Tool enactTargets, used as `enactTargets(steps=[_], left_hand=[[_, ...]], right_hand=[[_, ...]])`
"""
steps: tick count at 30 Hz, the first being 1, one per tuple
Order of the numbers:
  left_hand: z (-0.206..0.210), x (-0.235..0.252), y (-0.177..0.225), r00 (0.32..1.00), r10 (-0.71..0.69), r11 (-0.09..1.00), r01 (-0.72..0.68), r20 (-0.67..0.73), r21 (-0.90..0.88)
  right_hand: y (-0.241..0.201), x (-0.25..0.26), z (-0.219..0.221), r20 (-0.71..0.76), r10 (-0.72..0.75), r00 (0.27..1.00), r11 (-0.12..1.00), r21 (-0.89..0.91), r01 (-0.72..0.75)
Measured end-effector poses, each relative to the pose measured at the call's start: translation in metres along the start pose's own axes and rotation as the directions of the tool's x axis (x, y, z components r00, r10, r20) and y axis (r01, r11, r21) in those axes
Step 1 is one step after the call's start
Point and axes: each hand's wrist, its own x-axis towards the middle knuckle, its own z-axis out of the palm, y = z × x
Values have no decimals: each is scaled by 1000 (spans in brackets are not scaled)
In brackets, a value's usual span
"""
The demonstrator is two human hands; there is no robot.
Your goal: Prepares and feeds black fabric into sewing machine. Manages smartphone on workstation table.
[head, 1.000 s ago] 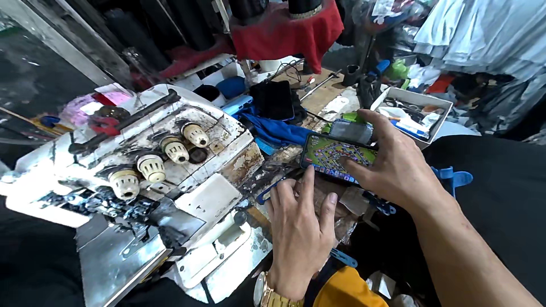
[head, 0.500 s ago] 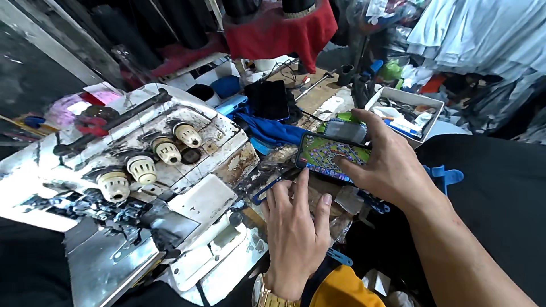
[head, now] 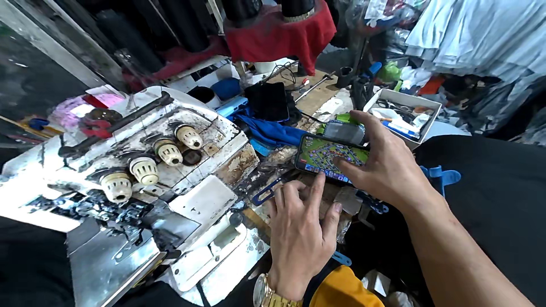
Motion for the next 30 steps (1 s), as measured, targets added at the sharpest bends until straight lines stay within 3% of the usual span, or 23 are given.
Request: enactTargets(steps=[30], left_hand=[[0, 1, 1, 1000, -2, 1000, 2, 21, 1]], right_hand=[[4, 4, 2, -15, -14, 1000, 1000, -9, 14]])
